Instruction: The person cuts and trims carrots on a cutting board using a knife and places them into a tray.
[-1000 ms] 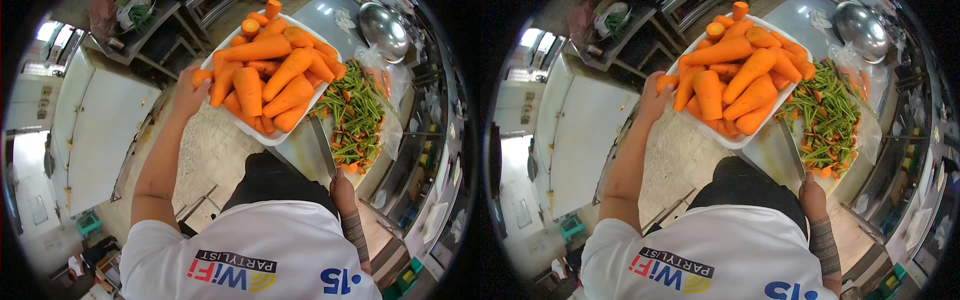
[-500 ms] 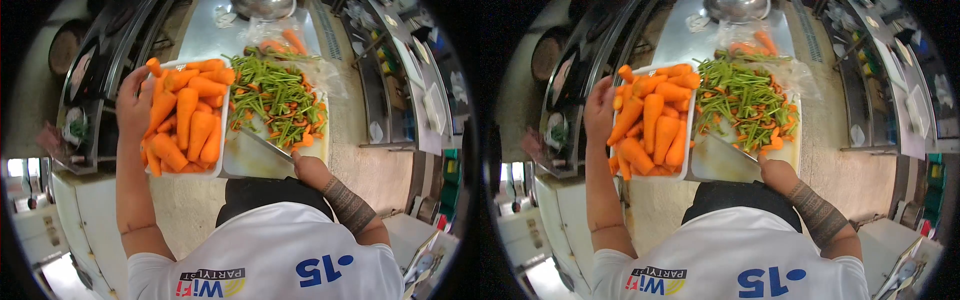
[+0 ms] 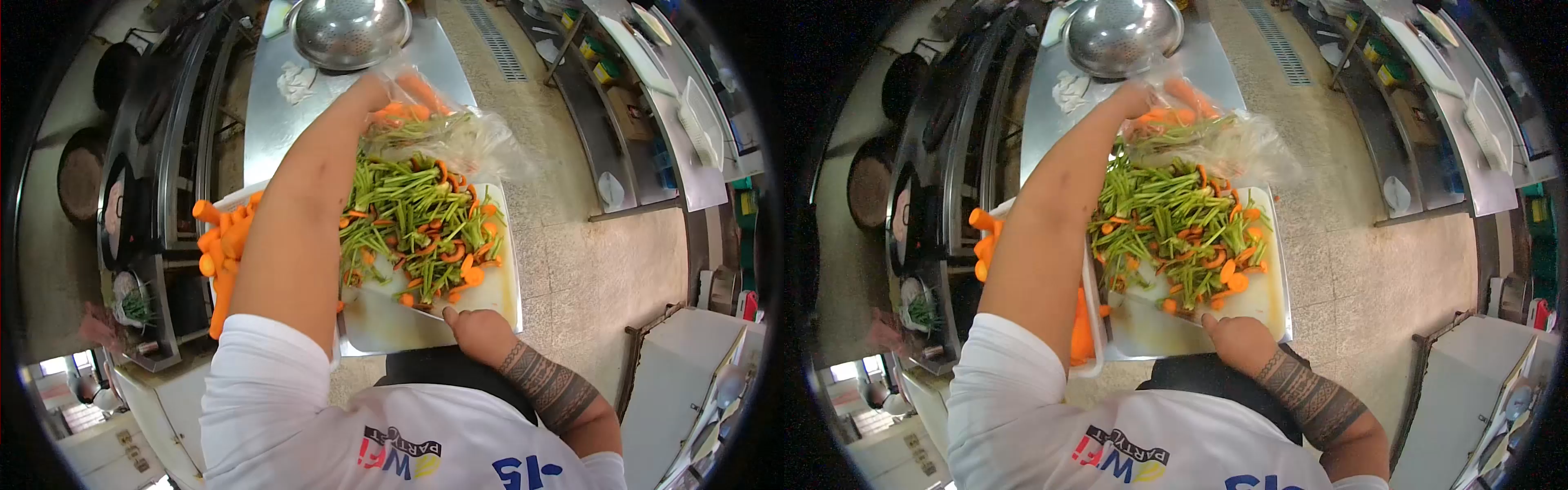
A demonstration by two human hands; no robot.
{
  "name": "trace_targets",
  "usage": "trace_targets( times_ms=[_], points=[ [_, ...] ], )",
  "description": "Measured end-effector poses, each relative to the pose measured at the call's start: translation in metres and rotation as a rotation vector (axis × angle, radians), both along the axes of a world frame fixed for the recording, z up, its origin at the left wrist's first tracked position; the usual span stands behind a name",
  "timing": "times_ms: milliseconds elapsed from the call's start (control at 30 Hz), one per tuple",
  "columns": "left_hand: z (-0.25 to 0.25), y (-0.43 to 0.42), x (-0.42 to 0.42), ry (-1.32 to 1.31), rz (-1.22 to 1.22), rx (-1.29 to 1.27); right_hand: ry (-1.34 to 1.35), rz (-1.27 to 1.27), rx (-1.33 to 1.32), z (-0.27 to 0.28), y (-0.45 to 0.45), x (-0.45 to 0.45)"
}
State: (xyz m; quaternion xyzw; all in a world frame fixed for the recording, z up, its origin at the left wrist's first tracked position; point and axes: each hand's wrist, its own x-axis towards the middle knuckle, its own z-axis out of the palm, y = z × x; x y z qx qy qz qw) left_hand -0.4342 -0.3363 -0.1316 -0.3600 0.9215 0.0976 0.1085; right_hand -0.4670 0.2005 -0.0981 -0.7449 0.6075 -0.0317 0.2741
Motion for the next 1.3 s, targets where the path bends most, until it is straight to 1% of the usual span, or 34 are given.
trace_targets(
  times_ms=[33, 67, 133, 233, 267, 333, 433, 467, 533, 600, 633, 700, 767, 833, 933, 1000, 1033, 1067, 1167, 1200, 1300],
  points=[
    [0.019, 0.024, -0.011, 0.032, 0.103, 0.196, -0.012, -0.007, 0.031, 0.002, -0.002, -0.001],
    [0.042, 0.054, -0.018, 0.037, 0.169, 0.327, -0.024, -0.012, 0.063, 0.005, -0.004, -0.002],
    [0.071, 0.092, -0.034, 0.010, 0.285, 0.471, -0.034, -0.018, 0.108, 0.008, -0.007, -0.002],
    [0.021, 0.065, -0.060, -0.285, 0.317, 0.396, -0.039, -0.027, 0.126, 0.009, -0.008, -0.001],
    [0.009, 0.061, -0.065, -0.337, 0.311, 0.376, -0.044, -0.031, 0.120, 0.008, -0.007, -0.001],
    [-0.002, 0.060, -0.071, -0.341, 0.204, 0.308, -0.046, -0.035, 0.115, 0.009, -0.009, -0.001],
    [-0.005, 0.052, -0.070, -0.215, -0.228, 0.108, -0.022, -0.033, 0.120, 0.010, -0.010, 0.002],
    [-0.003, 0.046, -0.068, -0.155, -0.310, 0.056, -0.003, -0.026, 0.122, 0.011, -0.011, 0.002],
    [0.011, 0.039, -0.052, -0.030, -0.303, 0.041, 0.015, -0.020, 0.115, 0.010, -0.010, 0.002],
    [0.026, 0.031, -0.022, 0.053, -0.013, 0.096, 0.012, -0.017, 0.092, 0.005, -0.008, 0.002],
    [0.027, 0.019, -0.003, 0.161, -0.075, -0.035, 0.003, -0.018, 0.079, 0.005, -0.007, 0.002],
    [0.014, -0.012, 0.035, 0.372, -0.196, -0.307, -0.012, -0.014, 0.046, 0.004, -0.006, 0.002],
    [-0.016, -0.038, 0.068, 0.413, -0.012, -0.321, 0.010, -0.012, 0.039, 0.003, -0.005, 0.002],
    [-0.002, -0.030, 0.087, 0.465, 0.113, -0.358, 0.036, -0.011, 0.047, 0.001, -0.006, 0.003],
    [0.083, 0.053, 0.093, 0.578, 0.243, -0.418, 0.066, -0.008, 0.061, -0.002, -0.006, 0.004],
    [0.116, 0.073, 0.095, 0.532, 0.149, -0.602, 0.066, 0.006, 0.039, -0.004, -0.004, 0.004],
    [0.123, 0.079, 0.099, 0.505, 0.104, -0.691, 0.072, 0.006, 0.042, -0.002, -0.005, 0.005],
    [0.123, 0.072, 0.100, 0.582, -0.049, -0.791, 0.079, 0.006, 0.047, -0.001, -0.005, 0.006],
    [0.148, 0.086, 0.085, 0.224, -0.198, -0.995, 0.082, 0.003, 0.040, 0.002, -0.005, 0.007],
    [0.168, 0.102, 0.083, -0.032, -0.226, -0.891, 0.080, 0.002, 0.034, 0.001, -0.003, 0.009],
    [0.203, 0.120, 0.071, -0.047, -0.059, -0.671, 0.087, -0.001, 0.031, 0.004, 0.000, 0.011]
  ],
)
